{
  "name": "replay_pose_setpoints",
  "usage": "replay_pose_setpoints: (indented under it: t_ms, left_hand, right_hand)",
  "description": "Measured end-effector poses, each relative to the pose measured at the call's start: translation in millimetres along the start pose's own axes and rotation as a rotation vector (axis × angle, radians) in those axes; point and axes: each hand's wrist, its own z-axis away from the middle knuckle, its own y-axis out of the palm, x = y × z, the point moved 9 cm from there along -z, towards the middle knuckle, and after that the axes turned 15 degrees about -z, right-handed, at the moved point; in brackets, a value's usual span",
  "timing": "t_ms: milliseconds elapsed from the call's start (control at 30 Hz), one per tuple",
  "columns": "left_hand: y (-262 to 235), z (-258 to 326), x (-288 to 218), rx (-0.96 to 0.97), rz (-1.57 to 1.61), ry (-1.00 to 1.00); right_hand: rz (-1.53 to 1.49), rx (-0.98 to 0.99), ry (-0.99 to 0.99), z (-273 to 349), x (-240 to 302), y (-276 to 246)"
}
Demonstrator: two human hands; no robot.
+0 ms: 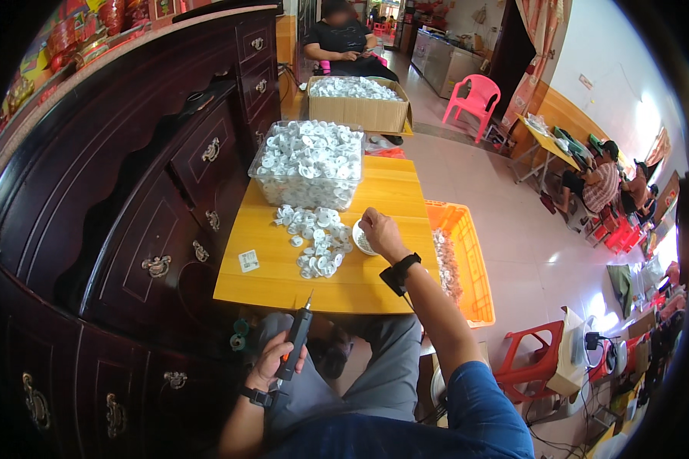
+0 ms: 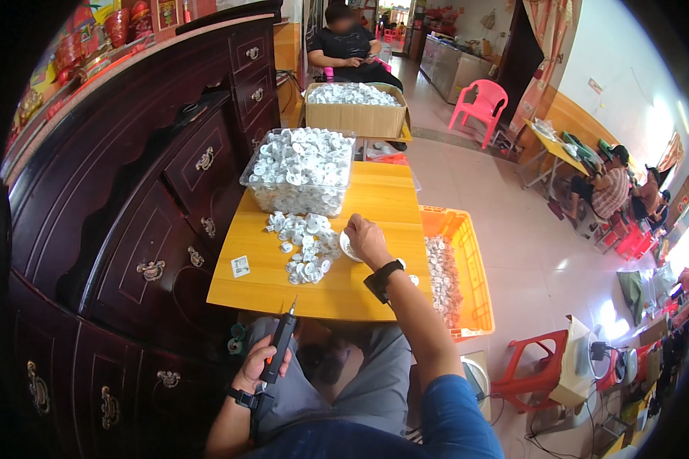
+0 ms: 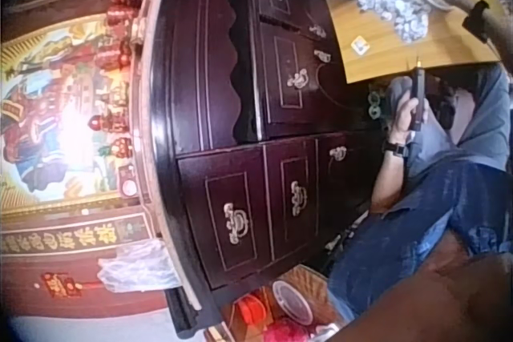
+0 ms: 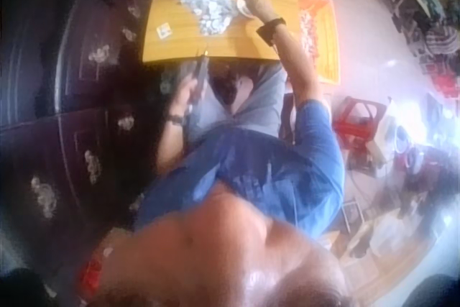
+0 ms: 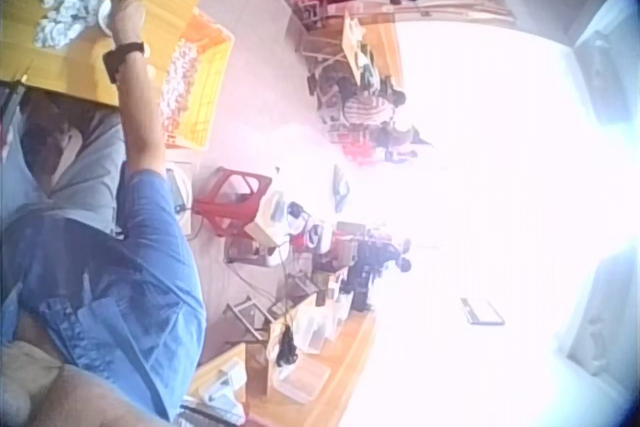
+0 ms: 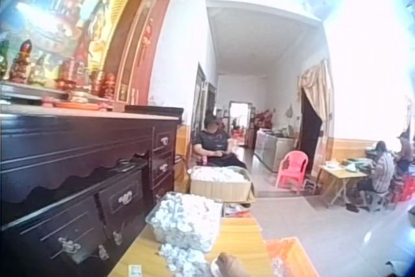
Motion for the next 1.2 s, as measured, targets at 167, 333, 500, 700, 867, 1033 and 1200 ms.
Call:
replay_pose_setpoints:
  t_ms: [167, 333, 500, 700, 867, 1033, 1200]
  left_hand:
    - [3, -1, -4, 0.007, -0.012, 0.018]
    - [5, -3, -5, -0.012, -0.006, 0.031]
    - [5, -1, -6, 0.008, -0.024, 0.050]
    - [5, 2, -3, 0.007, -0.038, 0.030]
    - [4, 0, -3, 0.008, -0.038, 0.029]
    - [4, -2, 2, 0.017, -0.046, 0.014]
    - [1, 0, 3, -0.012, -0.028, 0.011]
  right_hand:
    - [-0.580, 0.089, 0.201, 38, 18, 25]
    - [-0.952, 0.129, 0.314, 86, 27, 67]
    - [-1.071, 0.250, 0.419, 114, 39, 107]
    - [-1.218, 0.227, 0.444, 120, 45, 120]
    - [-1.256, 0.211, 0.450, 125, 50, 122]
    - [-1.252, 0.201, 0.416, 127, 51, 121]
    - [-1.275, 0.168, 0.421, 130, 57, 122]
